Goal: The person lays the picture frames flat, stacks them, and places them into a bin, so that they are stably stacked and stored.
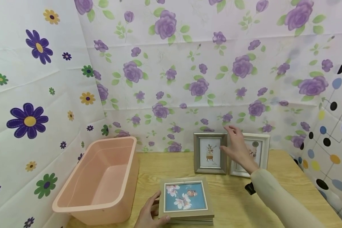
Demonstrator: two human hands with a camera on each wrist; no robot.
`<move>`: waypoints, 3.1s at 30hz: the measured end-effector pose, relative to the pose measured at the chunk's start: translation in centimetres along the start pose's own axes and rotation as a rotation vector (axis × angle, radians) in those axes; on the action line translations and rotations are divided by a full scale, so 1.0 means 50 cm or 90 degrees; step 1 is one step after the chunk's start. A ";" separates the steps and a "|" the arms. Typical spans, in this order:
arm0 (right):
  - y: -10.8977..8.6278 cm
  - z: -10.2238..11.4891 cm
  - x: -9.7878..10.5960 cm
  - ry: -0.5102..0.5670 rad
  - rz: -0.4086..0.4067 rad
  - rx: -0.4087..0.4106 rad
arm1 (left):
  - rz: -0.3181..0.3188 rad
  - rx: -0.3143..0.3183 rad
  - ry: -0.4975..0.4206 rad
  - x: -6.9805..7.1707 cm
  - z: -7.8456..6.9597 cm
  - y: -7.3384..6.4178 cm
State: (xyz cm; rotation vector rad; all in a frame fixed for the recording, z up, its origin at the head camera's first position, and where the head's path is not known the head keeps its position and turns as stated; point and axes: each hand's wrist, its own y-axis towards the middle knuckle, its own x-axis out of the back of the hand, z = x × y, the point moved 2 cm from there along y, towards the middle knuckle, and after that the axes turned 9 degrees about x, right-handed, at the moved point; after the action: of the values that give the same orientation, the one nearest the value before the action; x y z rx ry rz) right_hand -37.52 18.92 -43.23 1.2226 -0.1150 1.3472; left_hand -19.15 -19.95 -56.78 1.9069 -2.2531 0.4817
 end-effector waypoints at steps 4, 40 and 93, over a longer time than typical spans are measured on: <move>0.023 -0.009 -0.021 -0.016 0.001 0.020 | -0.039 -0.016 0.032 0.007 0.001 -0.002; 0.036 -0.024 -0.017 0.016 0.201 0.018 | -0.181 -0.079 0.020 0.035 -0.057 -0.037; -0.293 0.215 0.037 0.694 -0.134 -0.542 | 0.120 -0.061 -0.356 -0.051 -0.148 0.019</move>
State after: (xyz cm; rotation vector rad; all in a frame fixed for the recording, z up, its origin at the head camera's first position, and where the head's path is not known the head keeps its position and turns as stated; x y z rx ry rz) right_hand -19.68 16.14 -45.98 -0.2680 0.2001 1.3813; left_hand -20.29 -14.95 -50.77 1.9703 -2.7426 -0.1703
